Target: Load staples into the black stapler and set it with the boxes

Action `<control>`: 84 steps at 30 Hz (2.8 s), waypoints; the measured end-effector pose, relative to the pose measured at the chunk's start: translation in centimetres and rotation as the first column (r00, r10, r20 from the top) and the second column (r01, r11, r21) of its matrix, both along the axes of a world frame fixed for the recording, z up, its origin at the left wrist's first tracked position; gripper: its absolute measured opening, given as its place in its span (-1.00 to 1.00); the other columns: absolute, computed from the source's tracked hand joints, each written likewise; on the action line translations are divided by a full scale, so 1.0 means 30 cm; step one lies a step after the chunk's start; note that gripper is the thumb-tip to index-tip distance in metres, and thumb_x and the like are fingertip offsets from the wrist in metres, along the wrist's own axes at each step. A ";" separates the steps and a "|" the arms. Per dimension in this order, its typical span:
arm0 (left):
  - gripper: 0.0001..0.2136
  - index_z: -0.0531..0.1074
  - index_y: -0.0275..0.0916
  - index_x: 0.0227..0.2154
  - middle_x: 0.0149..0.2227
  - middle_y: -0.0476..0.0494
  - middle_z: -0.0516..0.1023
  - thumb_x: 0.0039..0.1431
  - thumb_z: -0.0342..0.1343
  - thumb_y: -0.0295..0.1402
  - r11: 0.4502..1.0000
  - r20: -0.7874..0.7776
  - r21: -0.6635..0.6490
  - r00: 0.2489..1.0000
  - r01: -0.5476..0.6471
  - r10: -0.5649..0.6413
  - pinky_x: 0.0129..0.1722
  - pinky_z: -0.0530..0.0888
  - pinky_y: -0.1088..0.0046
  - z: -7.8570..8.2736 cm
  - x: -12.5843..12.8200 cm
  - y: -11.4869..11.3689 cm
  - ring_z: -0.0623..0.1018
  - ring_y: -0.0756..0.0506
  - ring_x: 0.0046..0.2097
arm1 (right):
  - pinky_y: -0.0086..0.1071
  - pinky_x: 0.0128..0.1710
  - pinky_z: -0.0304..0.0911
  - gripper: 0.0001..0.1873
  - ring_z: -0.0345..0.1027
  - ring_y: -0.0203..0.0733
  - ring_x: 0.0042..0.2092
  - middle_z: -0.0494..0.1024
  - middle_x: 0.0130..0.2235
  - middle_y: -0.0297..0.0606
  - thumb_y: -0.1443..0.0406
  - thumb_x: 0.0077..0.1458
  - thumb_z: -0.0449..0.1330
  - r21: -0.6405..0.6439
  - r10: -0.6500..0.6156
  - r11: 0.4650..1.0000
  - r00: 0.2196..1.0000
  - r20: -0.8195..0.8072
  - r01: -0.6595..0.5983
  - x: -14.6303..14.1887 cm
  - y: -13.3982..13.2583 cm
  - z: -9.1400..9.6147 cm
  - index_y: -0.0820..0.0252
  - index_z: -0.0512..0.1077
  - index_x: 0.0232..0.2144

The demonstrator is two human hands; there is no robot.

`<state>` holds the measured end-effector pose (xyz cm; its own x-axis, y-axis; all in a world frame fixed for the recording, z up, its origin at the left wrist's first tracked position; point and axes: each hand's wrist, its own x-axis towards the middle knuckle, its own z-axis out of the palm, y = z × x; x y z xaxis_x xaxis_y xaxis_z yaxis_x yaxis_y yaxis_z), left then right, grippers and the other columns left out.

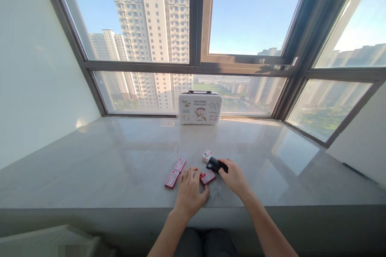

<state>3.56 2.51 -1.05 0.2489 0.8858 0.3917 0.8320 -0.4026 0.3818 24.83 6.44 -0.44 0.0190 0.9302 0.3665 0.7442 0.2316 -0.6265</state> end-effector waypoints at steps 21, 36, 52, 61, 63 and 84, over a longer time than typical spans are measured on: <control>-0.51 0.30 -0.02 0.21 0.38 -0.10 0.14 0.26 0.06 -0.04 0.972 0.086 -0.059 0.971 0.227 -0.221 0.39 0.05 0.11 -0.070 -0.081 0.012 0.11 -0.20 0.40 | -0.22 -0.27 0.46 -0.64 0.46 0.01 -0.05 0.57 -0.11 -0.12 0.03 0.06 0.20 -0.064 -0.108 0.989 0.355 -0.929 0.133 -0.001 0.031 -0.053 0.16 0.45 -0.21; -0.66 0.42 -0.12 -0.10 0.29 -0.18 0.31 0.13 0.25 -0.10 0.957 0.211 -0.080 0.943 0.280 -0.258 0.32 0.21 0.21 -0.053 -0.093 0.038 0.24 -0.20 0.34 | -0.45 -0.61 0.00 -0.50 0.19 -0.30 -0.62 0.44 -0.59 -0.31 -0.10 0.15 0.13 -0.401 0.028 0.904 0.959 -0.284 -0.145 -0.035 -0.080 -0.158 0.24 0.48 -0.34; -0.64 0.45 -0.10 0.00 0.29 -0.13 0.32 0.15 0.25 -0.19 0.949 0.286 -0.096 0.922 0.300 -0.262 0.28 0.29 0.24 -0.064 -0.113 0.073 0.34 -0.21 0.28 | -0.36 -0.46 0.07 -0.66 0.34 -0.16 -0.49 0.51 -0.52 -0.35 0.09 0.28 0.05 -0.183 0.059 0.981 0.997 -0.058 -0.068 -0.085 -0.035 -0.017 0.13 0.47 -0.08; -0.65 0.46 -0.07 -0.01 0.30 -0.10 0.31 0.14 0.26 -0.18 0.948 0.315 -0.101 0.914 0.302 -0.257 0.31 0.24 0.22 -0.078 -0.113 0.084 0.32 -0.21 0.30 | -0.38 -0.46 0.19 -0.74 0.42 -0.15 -0.47 0.56 -0.48 -0.28 0.14 0.23 0.10 -0.191 0.030 0.979 0.975 -0.222 -0.074 -0.159 -0.013 -0.073 0.15 0.49 -0.19; -0.65 0.47 -0.07 -0.02 0.31 -0.11 0.29 0.13 0.27 -0.18 0.948 0.316 -0.105 0.914 0.302 -0.256 0.32 0.23 0.20 -0.082 -0.112 0.087 0.32 -0.22 0.30 | -0.40 -0.51 0.19 -0.71 0.37 -0.16 -0.52 0.51 -0.53 -0.31 0.11 0.22 0.11 -0.225 0.047 0.966 0.940 -0.339 -0.129 -0.180 -0.001 -0.089 0.18 0.46 -0.18; -0.69 0.42 -0.15 -0.08 0.13 -0.17 0.45 0.11 0.24 -0.23 0.972 0.320 -0.020 0.922 0.236 -0.218 0.18 0.33 0.27 -0.019 -0.117 0.050 0.42 -0.18 0.16 | -0.41 -0.42 -0.02 -0.89 0.32 -0.22 -0.44 0.48 -0.50 -0.39 0.25 0.24 0.15 -0.138 0.138 0.983 0.980 0.142 -0.118 -0.077 -0.110 0.037 0.12 0.46 -0.28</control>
